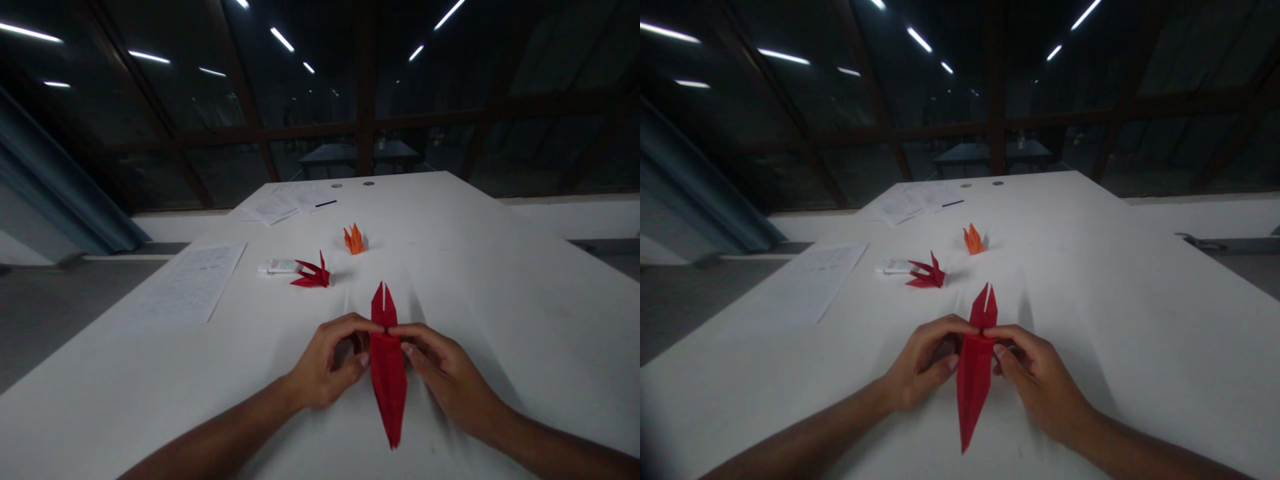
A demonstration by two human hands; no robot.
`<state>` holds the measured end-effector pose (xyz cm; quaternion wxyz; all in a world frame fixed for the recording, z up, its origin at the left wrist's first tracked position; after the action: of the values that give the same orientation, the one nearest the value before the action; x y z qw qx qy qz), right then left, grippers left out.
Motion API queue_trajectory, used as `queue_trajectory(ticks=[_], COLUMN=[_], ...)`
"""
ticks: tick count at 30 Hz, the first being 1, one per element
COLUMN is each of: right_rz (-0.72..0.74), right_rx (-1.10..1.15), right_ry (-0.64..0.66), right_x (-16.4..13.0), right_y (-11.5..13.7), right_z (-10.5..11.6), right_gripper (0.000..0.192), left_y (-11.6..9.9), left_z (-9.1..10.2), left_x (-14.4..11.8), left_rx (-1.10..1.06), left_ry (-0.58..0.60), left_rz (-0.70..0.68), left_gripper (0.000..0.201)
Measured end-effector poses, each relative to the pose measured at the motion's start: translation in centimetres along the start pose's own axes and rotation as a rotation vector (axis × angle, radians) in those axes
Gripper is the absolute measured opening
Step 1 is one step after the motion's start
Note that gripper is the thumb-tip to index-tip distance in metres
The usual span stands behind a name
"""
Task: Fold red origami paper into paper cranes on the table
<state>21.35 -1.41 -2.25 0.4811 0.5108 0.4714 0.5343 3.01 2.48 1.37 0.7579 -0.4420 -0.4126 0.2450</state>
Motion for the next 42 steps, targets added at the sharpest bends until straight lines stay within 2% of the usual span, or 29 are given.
queue_trajectory(ticks=[14,21,24,29,32,36,39,42], right_rz=[0.003,0.13,0.109,0.032,0.012,0.003,0.037,0.055], right_rx=[0.008,-0.039,-0.034,0.001,0.023,0.045,0.072,0.091], right_ry=[0.023,0.008,0.009,0.026,0.012,-0.006,-0.057,-0.105], right_x=[0.1,0.4,0.3,0.3,0.5,0.7,0.9,1.0], right_y=[0.4,1.0,1.0,0.5,0.2,0.1,0.2,0.1], right_z=[0.1,0.2,0.2,-0.1,-0.2,-0.4,-0.3,0.1], right_gripper=[0.021,0.015,0.015,0.019,0.019,0.02,0.018,0.017], left_y=[1.0,1.2,1.3,1.9,2.0,1.8,1.5,1.0], left_z=[-0.3,-0.2,-0.3,-0.7,-1.1,-1.5,-1.4,-1.4], left_x=[-0.2,0.3,0.6,0.6,0.6,0.5,0.6,0.5], left_rx=[-0.196,-0.013,-0.008,-0.085,-0.135,-0.179,-0.043,0.164], left_ry=[0.018,0.009,-0.03,-0.109,-0.108,-0.065,-0.091,-0.095], left_rz=[0.158,0.121,0.14,0.27,0.299,0.277,0.195,0.072], left_gripper=[0.026,0.018,0.017,0.022,0.027,0.051,0.07,0.056])
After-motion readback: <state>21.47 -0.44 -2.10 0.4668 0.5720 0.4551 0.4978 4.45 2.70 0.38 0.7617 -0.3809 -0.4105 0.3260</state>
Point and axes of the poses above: each hand's wrist, its own x-axis towards the middle knuckle, its own z-axis out of the back of the hand, y = z × x, the point moved 5 cm from there along x, towards the middle knuckle, and after that the axes turned 9 degrees about -y, right-handed, at the moved point
